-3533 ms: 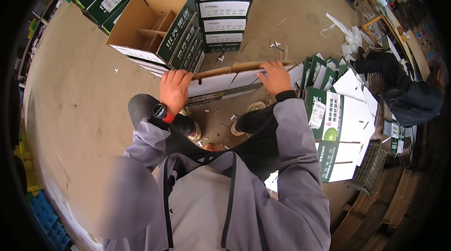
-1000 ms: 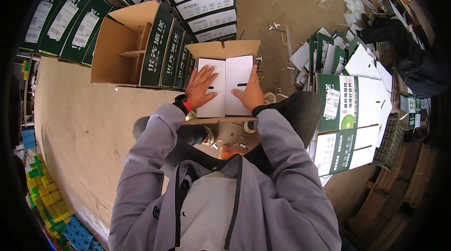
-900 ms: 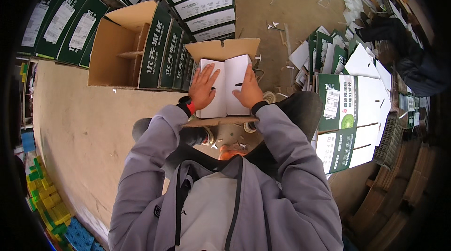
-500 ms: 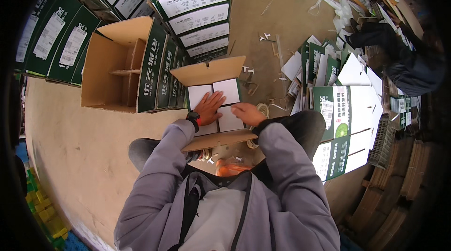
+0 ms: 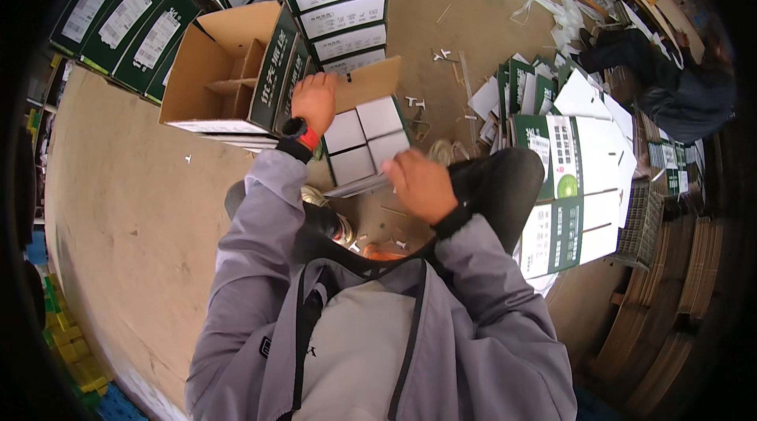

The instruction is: The person sits on the floor and repeatedly folds flat cardboard pieces into boxes, inserts white inserts, and stacks the finished boxes. The person handles cardboard and white inserts by hand.

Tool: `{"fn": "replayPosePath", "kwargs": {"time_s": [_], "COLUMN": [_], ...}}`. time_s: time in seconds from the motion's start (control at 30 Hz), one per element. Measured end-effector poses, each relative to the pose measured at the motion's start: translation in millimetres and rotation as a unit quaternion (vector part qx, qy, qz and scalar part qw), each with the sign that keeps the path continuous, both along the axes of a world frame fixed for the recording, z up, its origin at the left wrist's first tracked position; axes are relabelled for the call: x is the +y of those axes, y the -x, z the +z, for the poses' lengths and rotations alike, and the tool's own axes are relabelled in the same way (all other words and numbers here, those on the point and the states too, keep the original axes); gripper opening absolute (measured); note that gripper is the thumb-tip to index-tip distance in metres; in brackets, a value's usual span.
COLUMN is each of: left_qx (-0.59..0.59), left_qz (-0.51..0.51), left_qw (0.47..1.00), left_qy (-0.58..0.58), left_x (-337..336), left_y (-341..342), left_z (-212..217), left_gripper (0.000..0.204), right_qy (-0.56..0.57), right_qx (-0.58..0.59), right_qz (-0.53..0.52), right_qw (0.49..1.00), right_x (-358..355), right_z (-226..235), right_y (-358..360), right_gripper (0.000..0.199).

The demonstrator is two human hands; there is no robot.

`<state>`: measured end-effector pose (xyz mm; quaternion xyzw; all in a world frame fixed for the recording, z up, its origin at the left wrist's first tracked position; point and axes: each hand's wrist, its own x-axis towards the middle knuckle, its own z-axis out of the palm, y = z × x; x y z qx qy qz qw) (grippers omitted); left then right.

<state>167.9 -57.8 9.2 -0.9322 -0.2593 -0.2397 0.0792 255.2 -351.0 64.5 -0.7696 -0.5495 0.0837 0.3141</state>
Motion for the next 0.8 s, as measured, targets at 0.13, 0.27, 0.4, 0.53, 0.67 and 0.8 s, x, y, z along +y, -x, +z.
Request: {"fn": "replayPosePath", "kwargs": {"time_s": [0.13,0.27,0.4,0.53,0.67,0.8], "left_qx": [0.033,-0.041,-0.165,-0.145,-0.175,-0.119], "left_qz": [0.017,0.055,-0.053,-0.004,0.053,0.074], "left_qw": [0.999,0.966,0.888,0.883,0.894,0.946], "left_qy": [0.012,0.25,0.426,0.446,0.41,0.291], "left_x": [-40,-101,-149,-172,-153,-153], "left_y": [43,94,123,109,93,85], "left_z": [20,11,-24,-63,-98,-97], "left_gripper": [0.006,0.02,0.09,0.113,0.1,0.094], "right_qy": [0.017,-0.167,-0.148,-0.027,0.015,0.066], "right_qx": [-0.054,0.271,0.426,0.265,0.115,-0.02], "right_qz": [-0.113,-0.016,0.028,-0.014,-0.069,-0.033], "right_qw": [0.992,0.948,0.892,0.964,0.991,0.997], "right_x": [-1,-6,-24,-38,-9,-8], "right_z": [-3,-48,-105,-137,-119,-121], "right_y": [-59,-104,-122,-109,-96,-79], "right_gripper": [0.033,0.064,0.076,0.089,0.093,0.088]}}
